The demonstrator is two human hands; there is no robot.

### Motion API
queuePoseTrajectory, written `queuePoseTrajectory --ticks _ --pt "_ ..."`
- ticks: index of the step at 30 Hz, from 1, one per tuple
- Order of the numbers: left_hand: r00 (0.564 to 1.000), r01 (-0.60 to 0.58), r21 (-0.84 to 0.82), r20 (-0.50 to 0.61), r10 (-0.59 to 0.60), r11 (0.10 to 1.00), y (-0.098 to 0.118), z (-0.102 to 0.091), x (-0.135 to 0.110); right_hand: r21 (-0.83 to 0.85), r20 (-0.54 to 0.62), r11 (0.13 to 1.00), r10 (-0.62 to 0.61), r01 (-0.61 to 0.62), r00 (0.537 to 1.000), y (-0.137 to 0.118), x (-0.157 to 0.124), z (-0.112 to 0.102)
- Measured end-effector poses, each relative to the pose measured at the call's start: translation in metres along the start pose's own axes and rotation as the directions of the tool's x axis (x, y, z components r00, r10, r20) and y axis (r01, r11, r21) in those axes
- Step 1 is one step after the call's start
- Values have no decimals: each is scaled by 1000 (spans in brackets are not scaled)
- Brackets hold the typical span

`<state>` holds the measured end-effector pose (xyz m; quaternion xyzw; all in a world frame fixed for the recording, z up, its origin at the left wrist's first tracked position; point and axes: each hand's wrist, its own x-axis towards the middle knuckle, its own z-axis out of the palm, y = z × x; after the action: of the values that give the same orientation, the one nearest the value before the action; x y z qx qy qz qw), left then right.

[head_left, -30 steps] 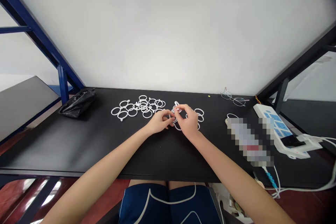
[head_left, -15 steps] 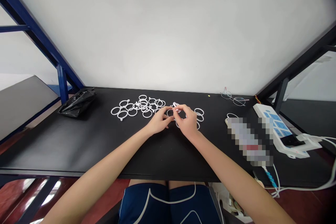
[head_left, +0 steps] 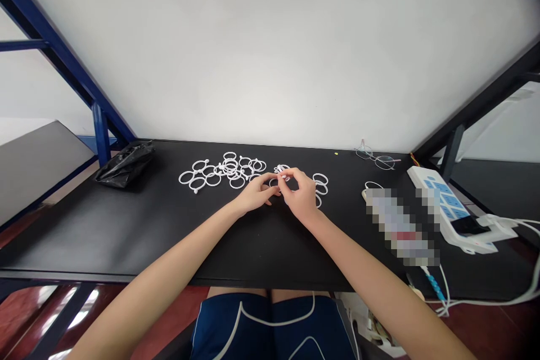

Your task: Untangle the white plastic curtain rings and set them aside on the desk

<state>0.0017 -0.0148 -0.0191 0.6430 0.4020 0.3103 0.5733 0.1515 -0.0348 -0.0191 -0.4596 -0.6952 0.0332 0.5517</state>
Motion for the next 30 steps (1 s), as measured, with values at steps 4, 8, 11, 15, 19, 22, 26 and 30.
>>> queuePoseTrajectory --ticks 4,8,11,15,19,22,26,30 --pt "999 -19 -35 -35 17 999 -2 1 0 6 12 1000 -8 8 1000 -1 0 -1" --pt "997 -5 -63 -73 0 998 -3 1 1 12 42 999 -40 39 998 -3 0 -1" --pt "997 1 -65 -81 -6 998 -3 1 1 11 44 998 -57 57 997 -4 0 0" --pt "996 -1 -66 -89 -5 998 -1 2 -1 11 65 999 -38 37 997 -5 1 0" --pt "996 9 -93 -89 -17 996 0 3 -2 35 97 999 -34 30 995 -7 1 -1" --pt "996 10 -94 -84 -18 995 1 3 -2 58 102 998 -35 29 994 -7 1 -1" --pt "999 11 -92 -41 -14 996 1 2 -1 62 99 997 -48 42 994 -5 0 0" --pt "1000 6 -81 4 -6 997 -2 0 0 38 85 998 -62 59 994 -4 0 1"
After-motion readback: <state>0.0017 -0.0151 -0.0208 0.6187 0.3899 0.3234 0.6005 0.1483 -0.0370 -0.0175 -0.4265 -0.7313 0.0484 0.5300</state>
